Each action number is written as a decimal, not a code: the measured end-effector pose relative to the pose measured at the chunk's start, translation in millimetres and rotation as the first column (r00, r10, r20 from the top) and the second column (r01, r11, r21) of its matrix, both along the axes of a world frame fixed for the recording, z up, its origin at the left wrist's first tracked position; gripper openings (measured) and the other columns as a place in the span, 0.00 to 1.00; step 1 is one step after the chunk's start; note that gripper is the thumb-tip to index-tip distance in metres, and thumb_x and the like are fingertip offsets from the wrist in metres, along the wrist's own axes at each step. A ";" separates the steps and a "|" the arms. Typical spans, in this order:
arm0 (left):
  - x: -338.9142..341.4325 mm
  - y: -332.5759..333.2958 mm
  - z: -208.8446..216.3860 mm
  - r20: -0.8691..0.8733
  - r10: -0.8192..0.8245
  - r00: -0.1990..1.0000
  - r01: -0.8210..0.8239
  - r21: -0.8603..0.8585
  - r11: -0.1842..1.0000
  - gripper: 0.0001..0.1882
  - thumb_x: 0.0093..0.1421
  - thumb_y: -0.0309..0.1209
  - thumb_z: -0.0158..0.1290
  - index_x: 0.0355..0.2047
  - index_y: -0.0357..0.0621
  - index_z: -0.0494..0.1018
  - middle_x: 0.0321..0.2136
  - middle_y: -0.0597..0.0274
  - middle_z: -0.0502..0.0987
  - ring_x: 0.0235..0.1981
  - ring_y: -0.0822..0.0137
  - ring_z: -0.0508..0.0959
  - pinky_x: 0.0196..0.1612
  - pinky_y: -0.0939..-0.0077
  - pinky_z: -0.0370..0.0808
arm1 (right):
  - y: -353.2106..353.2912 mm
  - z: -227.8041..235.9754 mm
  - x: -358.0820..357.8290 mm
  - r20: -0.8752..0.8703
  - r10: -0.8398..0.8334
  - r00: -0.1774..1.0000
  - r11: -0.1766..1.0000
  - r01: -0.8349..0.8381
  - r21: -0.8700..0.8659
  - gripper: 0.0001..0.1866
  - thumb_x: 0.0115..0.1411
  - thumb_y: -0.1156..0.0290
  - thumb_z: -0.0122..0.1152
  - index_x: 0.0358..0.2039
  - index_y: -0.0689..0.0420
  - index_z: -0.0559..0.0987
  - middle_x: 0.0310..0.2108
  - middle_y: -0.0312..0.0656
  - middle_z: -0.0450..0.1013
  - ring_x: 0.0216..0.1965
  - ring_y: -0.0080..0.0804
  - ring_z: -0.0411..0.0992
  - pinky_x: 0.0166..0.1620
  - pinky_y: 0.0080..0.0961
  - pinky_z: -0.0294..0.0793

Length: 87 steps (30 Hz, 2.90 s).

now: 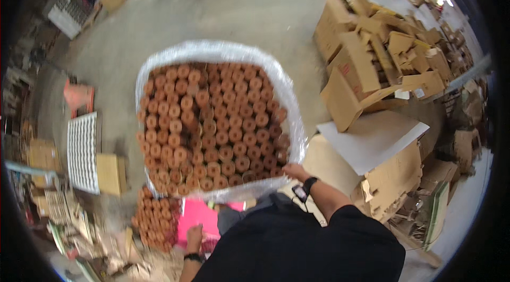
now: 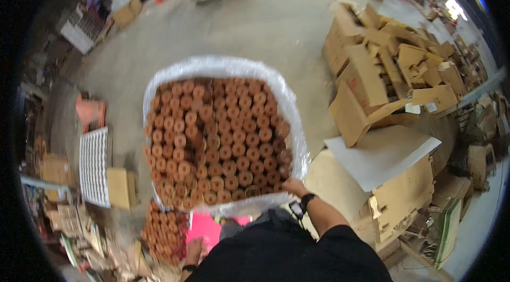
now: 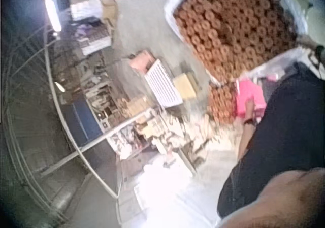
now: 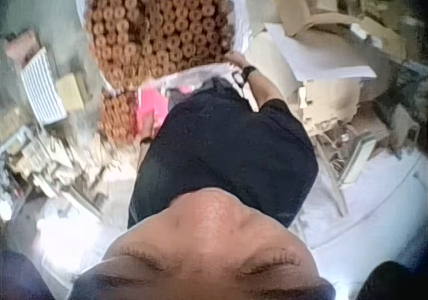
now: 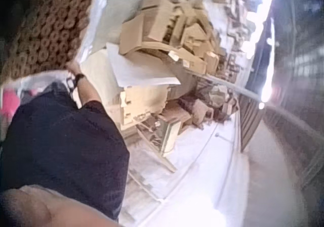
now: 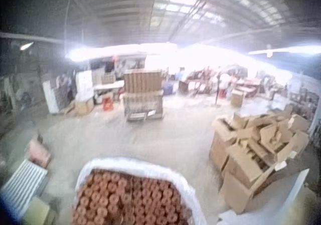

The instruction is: Sorting and stacking brown cylindrical wooden components from a large bulk container onto a flat surface.

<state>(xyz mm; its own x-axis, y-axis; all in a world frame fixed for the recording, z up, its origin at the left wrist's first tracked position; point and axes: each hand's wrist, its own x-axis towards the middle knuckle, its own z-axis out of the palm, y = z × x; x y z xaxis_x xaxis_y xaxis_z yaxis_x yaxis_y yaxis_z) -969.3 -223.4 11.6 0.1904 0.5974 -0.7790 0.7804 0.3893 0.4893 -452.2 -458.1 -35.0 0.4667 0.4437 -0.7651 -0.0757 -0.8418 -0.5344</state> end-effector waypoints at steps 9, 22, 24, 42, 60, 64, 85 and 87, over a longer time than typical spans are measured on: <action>11.4 -55.9 54.7 -0.174 0.182 0.968 -0.215 -0.190 0.958 0.21 0.66 0.46 0.54 0.30 0.38 0.73 0.22 0.54 0.79 0.20 0.65 0.77 0.22 0.71 0.77 | 28.8 -12.0 10.8 0.406 0.205 0.891 0.976 -0.217 -0.017 0.16 0.57 0.61 0.60 0.43 0.55 0.79 0.40 0.57 0.76 0.45 0.59 0.74 0.51 0.48 0.74; 67.0 -43.6 61.3 -0.190 0.062 0.980 -0.089 -0.141 0.986 0.16 0.65 0.42 0.57 0.31 0.40 0.76 0.23 0.62 0.78 0.23 0.74 0.77 0.25 0.78 0.74 | 104.6 -9.8 96.8 0.464 0.584 0.666 0.799 -0.369 -0.475 0.31 0.46 0.56 0.72 0.51 0.50 0.75 0.45 0.51 0.73 0.51 0.52 0.71 0.55 0.49 0.67; 100.5 -28.1 60.1 -0.140 0.015 0.990 -0.035 -0.141 0.989 0.16 0.66 0.42 0.56 0.39 0.39 0.74 0.26 0.63 0.78 0.26 0.74 0.78 0.31 0.77 0.78 | 102.6 -8.2 89.1 0.616 0.478 0.626 0.877 -0.301 -0.375 0.28 0.45 0.57 0.71 0.48 0.50 0.77 0.41 0.52 0.74 0.48 0.52 0.72 0.52 0.48 0.70; 263.9 21.2 -8.3 -0.154 -0.400 0.903 0.428 0.395 0.813 0.34 0.49 0.45 0.68 0.52 0.44 0.69 0.41 0.45 0.74 0.45 0.47 0.73 0.51 0.57 0.72 | 79.5 -18.3 46.1 0.395 0.822 0.410 0.569 -0.625 -0.535 0.53 0.37 0.37 0.73 0.61 0.53 0.69 0.43 0.51 0.74 0.46 0.51 0.72 0.54 0.53 0.62; 289.9 67.5 -3.5 0.360 -0.276 0.891 0.416 -0.406 0.813 0.47 0.58 0.45 0.65 0.69 0.40 0.53 0.60 0.55 0.69 0.61 0.64 0.68 0.63 0.68 0.65 | 145.2 36.4 -27.8 0.174 0.431 0.885 0.709 -0.451 0.541 0.49 0.42 0.67 0.76 0.65 0.54 0.61 0.56 0.53 0.69 0.59 0.50 0.67 0.57 0.42 0.68; 309.5 69.1 13.7 0.284 -0.338 0.897 0.399 -0.192 0.897 0.50 0.54 0.48 0.68 0.68 0.38 0.55 0.55 0.49 0.72 0.57 0.59 0.72 0.58 0.65 0.70 | 152.9 19.5 -44.9 0.300 0.301 0.905 0.707 -0.423 0.567 0.45 0.44 0.65 0.77 0.61 0.58 0.64 0.54 0.53 0.70 0.57 0.53 0.68 0.55 0.43 0.69; 338.3 43.2 -93.5 -0.509 -0.678 0.530 0.782 0.603 0.158 0.44 0.52 0.52 0.63 0.68 0.66 0.58 0.62 0.55 0.61 0.62 0.49 0.58 0.60 0.39 0.50 | 15.6 -60.3 2.0 0.145 0.853 0.502 0.467 -0.608 -0.642 0.29 0.51 0.53 0.68 0.50 0.52 0.73 0.48 0.54 0.67 0.48 0.53 0.69 0.47 0.47 0.69; 340.4 43.0 -92.3 -0.479 -0.668 0.569 0.747 0.641 0.177 0.43 0.53 0.49 0.63 0.68 0.65 0.59 0.61 0.58 0.64 0.62 0.50 0.59 0.59 0.41 0.51 | 17.3 -69.0 14.1 0.061 0.815 0.576 0.477 -0.608 -0.635 0.30 0.51 0.55 0.68 0.53 0.52 0.72 0.48 0.55 0.67 0.48 0.55 0.69 0.46 0.48 0.70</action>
<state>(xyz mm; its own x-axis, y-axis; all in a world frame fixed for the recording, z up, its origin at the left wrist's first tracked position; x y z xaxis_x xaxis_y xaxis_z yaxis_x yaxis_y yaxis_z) -628.9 -180.4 -80.7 0.8221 0.5414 -0.1759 0.5671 -0.8060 0.1694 -438.1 -440.8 -104.0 0.4174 0.3403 -0.8426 0.7601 -0.6389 0.1186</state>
